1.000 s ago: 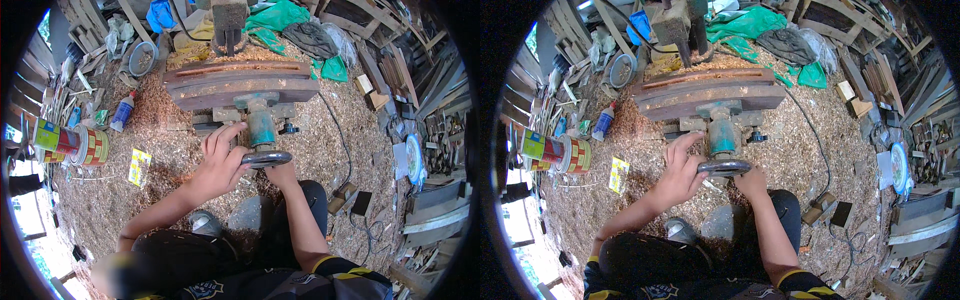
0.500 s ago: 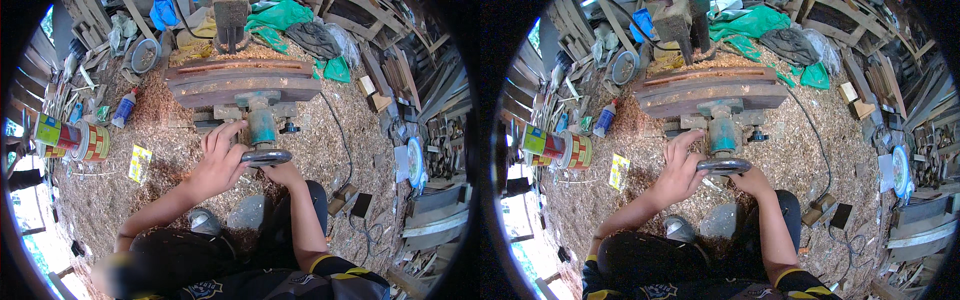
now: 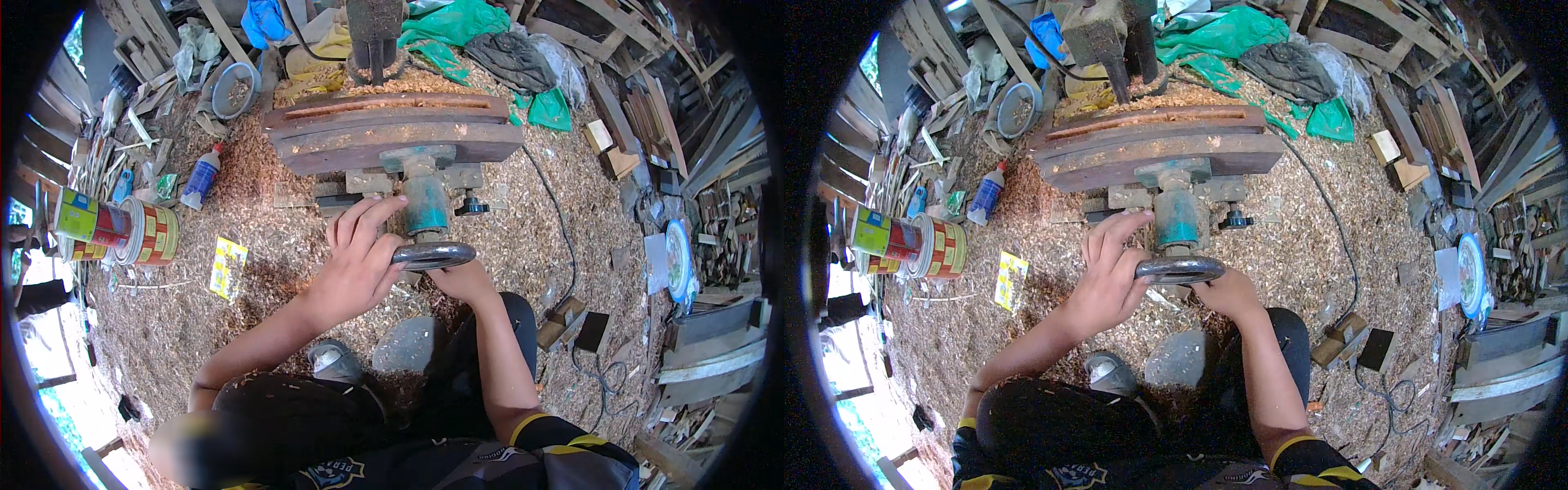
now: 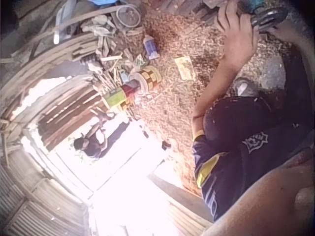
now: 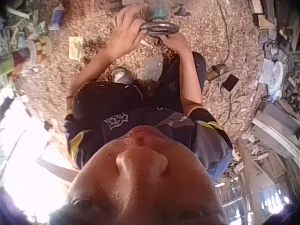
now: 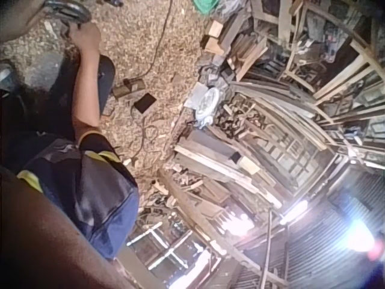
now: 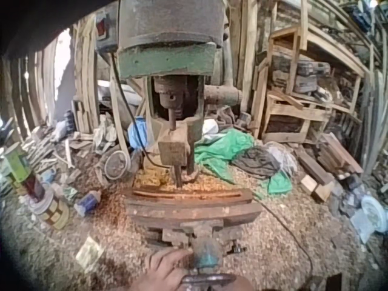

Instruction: Operate a manual milling machine or drill press with a cross-slide vise to carve or mill a channel into a wooden block.

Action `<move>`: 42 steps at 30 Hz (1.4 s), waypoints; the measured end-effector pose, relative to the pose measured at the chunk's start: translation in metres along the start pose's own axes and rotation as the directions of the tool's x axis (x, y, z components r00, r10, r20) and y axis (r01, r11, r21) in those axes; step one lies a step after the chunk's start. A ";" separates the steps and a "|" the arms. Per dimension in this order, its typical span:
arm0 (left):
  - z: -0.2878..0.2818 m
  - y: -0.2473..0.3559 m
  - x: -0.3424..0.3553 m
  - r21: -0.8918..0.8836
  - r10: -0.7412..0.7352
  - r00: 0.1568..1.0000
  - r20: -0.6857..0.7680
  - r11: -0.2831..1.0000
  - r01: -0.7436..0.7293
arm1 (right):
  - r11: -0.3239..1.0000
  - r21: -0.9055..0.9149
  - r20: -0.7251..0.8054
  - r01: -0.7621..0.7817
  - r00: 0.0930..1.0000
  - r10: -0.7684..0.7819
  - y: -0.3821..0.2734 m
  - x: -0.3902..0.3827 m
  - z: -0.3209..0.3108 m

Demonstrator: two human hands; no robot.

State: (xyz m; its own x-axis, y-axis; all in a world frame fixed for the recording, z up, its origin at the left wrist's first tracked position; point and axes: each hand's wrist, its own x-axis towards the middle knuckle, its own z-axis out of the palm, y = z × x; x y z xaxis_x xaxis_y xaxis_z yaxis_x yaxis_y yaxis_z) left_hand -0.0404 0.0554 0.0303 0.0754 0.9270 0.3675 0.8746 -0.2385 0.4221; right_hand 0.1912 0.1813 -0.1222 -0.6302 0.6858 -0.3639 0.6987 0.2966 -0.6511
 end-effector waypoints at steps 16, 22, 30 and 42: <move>-0.008 0.001 -0.004 0.058 0.002 1.000 0.000 0.998 -0.001 | 0.998 -0.024 0.007 -0.055 0.998 0.055 -0.006 -0.001 -0.013; -0.006 0.004 0.000 0.049 -0.005 1.000 -0.012 0.999 0.005 | 0.977 0.060 0.219 -0.203 0.958 0.186 0.040 0.026 0.005; -0.005 0.000 -0.003 0.029 0.017 1.000 0.008 0.999 -0.017 | 0.906 0.347 0.330 -0.244 0.936 0.126 -0.013 0.002 -0.026; -0.002 -0.001 -0.001 0.002 0.024 1.000 -0.003 1.000 -0.024 | 0.976 0.208 0.092 0.060 0.992 -0.081 0.008 0.010 -0.009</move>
State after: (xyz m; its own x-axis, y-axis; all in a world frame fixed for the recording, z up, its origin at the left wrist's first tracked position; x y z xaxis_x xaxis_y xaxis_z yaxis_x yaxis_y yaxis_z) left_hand -0.0420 0.0538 0.0316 0.0948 0.9199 0.3805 0.8736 -0.2601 0.4112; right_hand 0.1940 0.1964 -0.1251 -0.7132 0.5953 -0.3700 0.5738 0.1927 -0.7960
